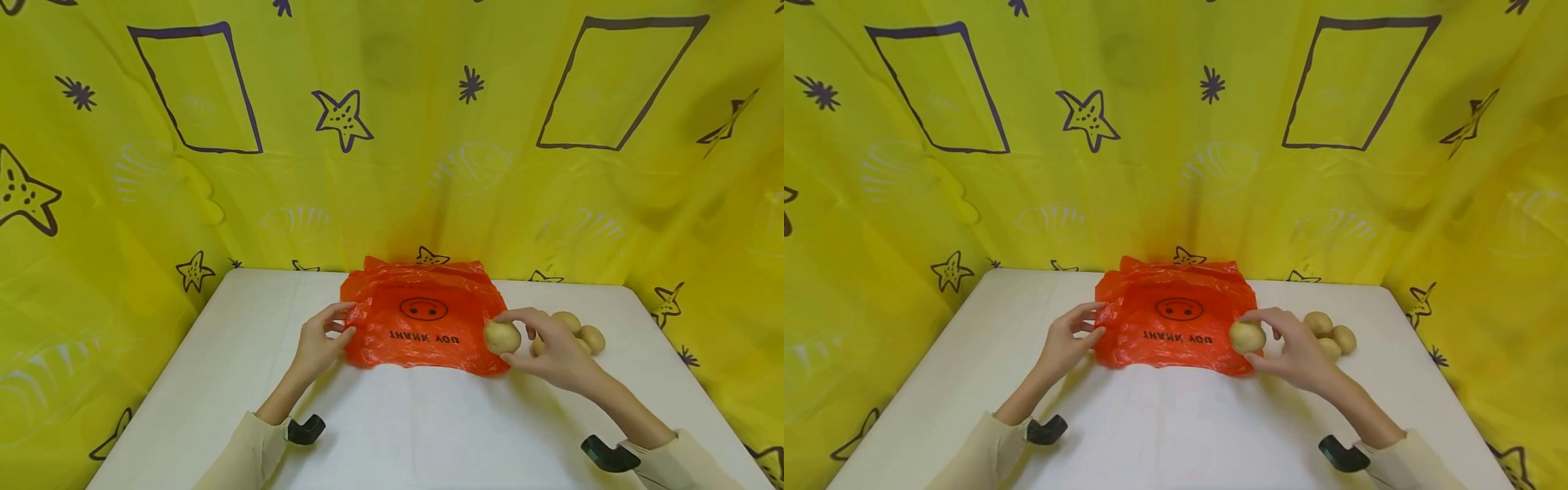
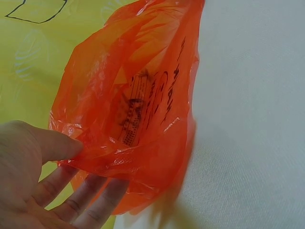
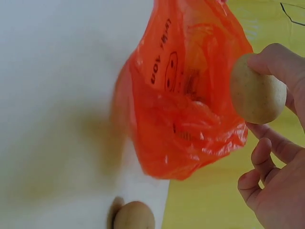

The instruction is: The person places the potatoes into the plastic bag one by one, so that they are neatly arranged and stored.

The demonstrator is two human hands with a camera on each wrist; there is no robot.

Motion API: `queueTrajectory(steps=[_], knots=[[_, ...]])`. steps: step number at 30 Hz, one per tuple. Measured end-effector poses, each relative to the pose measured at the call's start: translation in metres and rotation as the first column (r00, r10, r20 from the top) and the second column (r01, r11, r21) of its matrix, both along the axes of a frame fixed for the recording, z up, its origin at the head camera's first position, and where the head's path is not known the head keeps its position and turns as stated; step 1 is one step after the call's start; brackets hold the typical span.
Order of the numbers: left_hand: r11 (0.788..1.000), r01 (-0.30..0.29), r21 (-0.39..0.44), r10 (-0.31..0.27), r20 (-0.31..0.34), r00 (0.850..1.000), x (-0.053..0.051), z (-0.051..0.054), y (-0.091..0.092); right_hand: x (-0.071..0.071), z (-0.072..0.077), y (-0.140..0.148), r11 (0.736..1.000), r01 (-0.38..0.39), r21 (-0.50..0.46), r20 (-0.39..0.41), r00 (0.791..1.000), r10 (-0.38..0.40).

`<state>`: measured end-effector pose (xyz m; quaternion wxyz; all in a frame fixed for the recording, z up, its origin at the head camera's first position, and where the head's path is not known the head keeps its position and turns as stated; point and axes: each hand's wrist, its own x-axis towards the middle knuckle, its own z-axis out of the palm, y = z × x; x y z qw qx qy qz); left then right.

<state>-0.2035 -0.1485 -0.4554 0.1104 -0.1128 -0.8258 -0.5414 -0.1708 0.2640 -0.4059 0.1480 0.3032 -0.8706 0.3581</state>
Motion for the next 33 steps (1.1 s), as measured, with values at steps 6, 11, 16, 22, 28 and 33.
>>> queueTrajectory(steps=[6, 11, 16, 22, 28, 33], knots=[[1.0, -0.012, -0.009, 0.012, 0.008, 1.0, 0.002, -0.001, 0.0, -0.004, 0.0, -0.019, 0.999, -0.04, -0.009, 0.004, 0.999, 0.04], [1.0, -0.014, -0.004, 0.014, 0.003, 1.0, 0.003, -0.001, 0.0, -0.007, -0.001, -0.034, 0.999, -0.039, -0.001, 0.039, 0.998, 0.039], [1.0, -0.017, -0.007, 0.017, 0.009, 1.0, 0.003, -0.002, 0.001, -0.011, -0.004, -0.05, 0.997, -0.07, -0.033, 0.055, 0.996, 0.072], [1.0, -0.026, -0.01, 0.026, 0.027, 0.999, 0.002, 0.0, 0.002, -0.018, -0.007, -0.069, 0.994, -0.086, -0.065, 0.064, 0.994, 0.09], [1.0, -0.009, 0.001, 0.009, 0.008, 1.0, 0.0, -0.001, 0.003, -0.025, -0.008, -0.085, 0.995, -0.061, -0.083, 0.142, 0.987, 0.072], [1.0, -0.002, 0.008, 0.002, 0.006, 1.0, 0.0, -0.001, 0.003, -0.032, -0.012, -0.099, 0.99, -0.061, -0.125, 0.204, 0.975, 0.086]])
